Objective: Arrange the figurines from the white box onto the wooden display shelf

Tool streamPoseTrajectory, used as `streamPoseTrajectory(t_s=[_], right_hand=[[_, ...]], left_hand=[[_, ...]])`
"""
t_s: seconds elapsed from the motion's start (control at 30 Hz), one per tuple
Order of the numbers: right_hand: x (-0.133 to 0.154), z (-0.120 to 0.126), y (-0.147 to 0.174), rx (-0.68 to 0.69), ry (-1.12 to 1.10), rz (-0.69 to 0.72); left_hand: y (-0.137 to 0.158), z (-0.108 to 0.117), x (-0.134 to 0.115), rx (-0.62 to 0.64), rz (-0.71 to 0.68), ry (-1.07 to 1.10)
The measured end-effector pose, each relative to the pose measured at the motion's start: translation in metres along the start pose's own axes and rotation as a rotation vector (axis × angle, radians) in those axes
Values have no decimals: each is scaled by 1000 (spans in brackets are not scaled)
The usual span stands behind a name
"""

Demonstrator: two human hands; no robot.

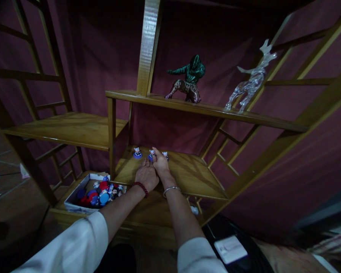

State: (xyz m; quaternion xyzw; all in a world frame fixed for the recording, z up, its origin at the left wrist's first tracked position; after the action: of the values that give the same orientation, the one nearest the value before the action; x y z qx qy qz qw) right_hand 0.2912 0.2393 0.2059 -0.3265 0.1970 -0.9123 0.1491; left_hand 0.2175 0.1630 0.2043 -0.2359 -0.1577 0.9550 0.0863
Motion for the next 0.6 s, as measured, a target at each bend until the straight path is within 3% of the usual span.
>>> streamPoseTrajectory(t_s=[0.6], right_hand=[[-1, -4, -1, -15, -15, 11]], left_hand=[[-2, -3, 7, 32, 52, 12]])
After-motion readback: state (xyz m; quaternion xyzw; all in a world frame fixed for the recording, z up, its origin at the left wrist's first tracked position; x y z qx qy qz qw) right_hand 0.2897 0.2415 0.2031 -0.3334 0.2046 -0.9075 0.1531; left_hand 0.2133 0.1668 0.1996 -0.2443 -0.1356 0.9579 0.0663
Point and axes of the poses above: each hand's wrist, its own y-axis away from the middle knuckle, its own z-axis out of the back of the hand, x = y × z, the point moved 5 cm from there along -y, towards the middle knuckle, and after that the axes turned 3 degrees about x, right-handed, at the moved point
